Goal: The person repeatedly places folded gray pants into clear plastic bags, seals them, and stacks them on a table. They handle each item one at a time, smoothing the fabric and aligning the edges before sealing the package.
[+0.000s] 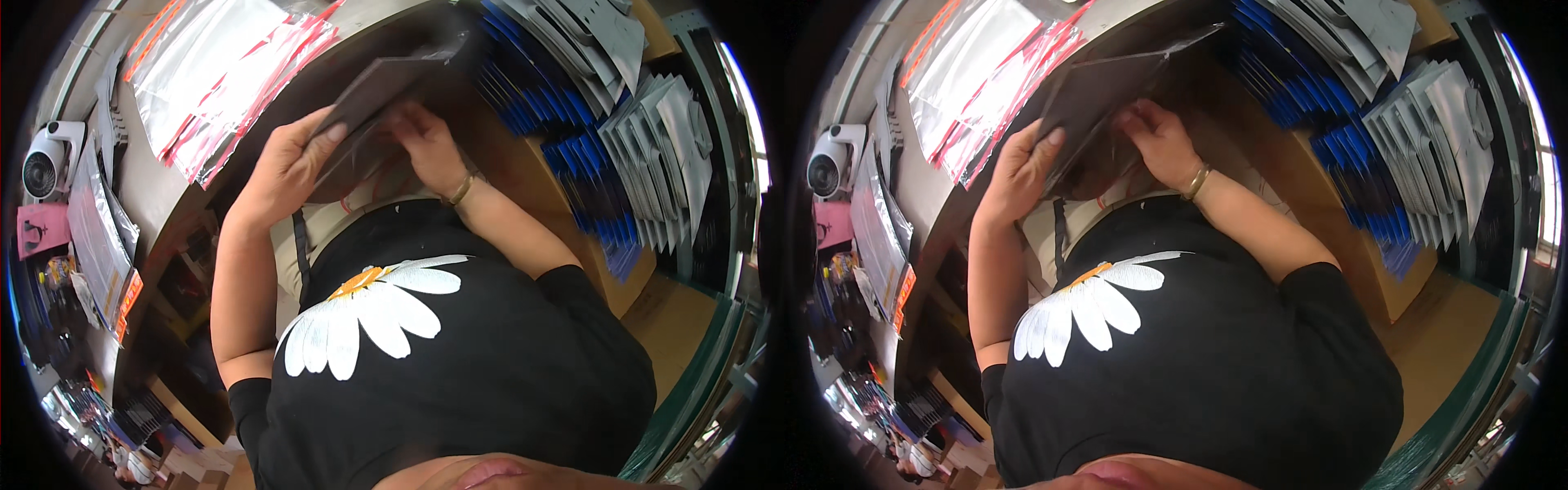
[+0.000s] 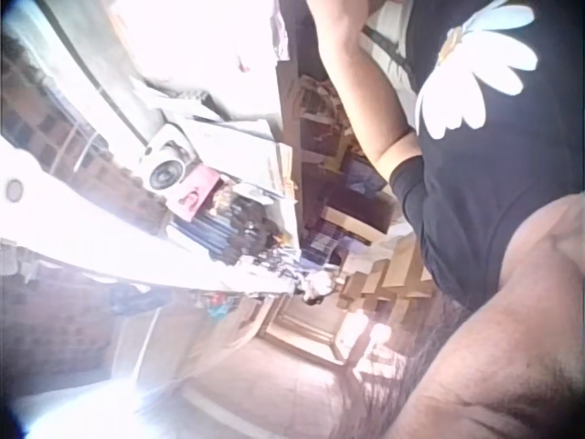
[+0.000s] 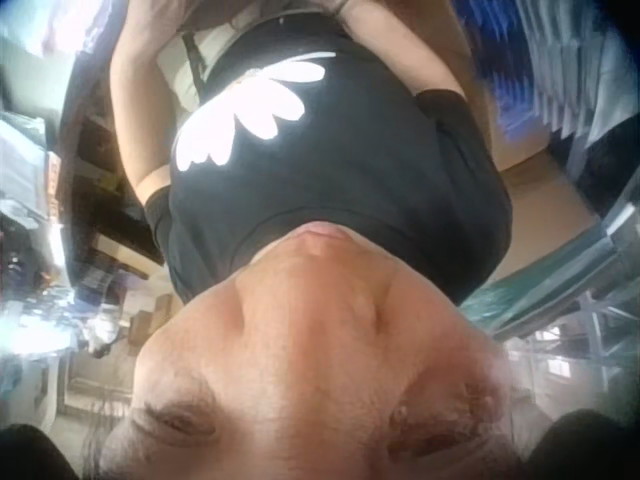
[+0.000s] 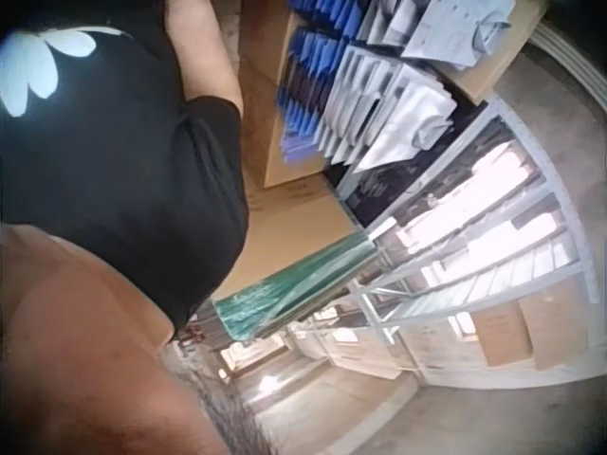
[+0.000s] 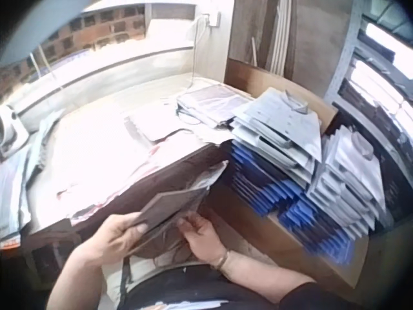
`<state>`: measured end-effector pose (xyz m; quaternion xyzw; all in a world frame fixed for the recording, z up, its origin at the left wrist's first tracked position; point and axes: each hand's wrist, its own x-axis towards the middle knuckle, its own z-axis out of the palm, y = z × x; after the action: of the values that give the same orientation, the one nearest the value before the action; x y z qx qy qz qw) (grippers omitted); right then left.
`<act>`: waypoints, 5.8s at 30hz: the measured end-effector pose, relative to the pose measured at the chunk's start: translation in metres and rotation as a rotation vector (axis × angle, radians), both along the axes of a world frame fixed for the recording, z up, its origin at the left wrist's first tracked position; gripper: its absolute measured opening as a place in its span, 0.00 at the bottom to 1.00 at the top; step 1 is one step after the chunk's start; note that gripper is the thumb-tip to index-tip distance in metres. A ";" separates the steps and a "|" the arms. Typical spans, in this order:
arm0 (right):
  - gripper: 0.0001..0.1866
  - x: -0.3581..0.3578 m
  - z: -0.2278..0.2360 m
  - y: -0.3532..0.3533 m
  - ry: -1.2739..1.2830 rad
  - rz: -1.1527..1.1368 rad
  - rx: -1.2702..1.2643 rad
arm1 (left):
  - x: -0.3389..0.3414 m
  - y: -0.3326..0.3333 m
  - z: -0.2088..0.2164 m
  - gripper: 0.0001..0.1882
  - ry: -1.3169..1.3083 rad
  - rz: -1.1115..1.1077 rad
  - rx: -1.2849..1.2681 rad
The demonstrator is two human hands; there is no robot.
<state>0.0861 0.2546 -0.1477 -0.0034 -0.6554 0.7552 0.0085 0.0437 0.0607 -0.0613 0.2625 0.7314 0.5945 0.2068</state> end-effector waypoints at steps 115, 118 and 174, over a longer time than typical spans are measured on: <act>0.07 0.060 -0.034 0.111 0.503 -0.072 0.856 | -0.045 -0.001 -0.059 0.23 -0.668 0.572 0.339; 0.07 0.054 -0.040 0.120 0.575 -0.177 0.985 | -0.041 0.005 -0.062 0.23 -0.706 0.579 0.375; 0.09 -0.123 0.006 0.090 0.047 -0.687 -0.028 | 0.007 -0.168 -0.028 0.23 -0.406 0.664 0.819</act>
<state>-0.0366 0.3448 -0.1413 -0.2067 -0.6049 0.7171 0.2777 0.0504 -0.1073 -0.0888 -0.0425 0.4300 0.9014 0.0266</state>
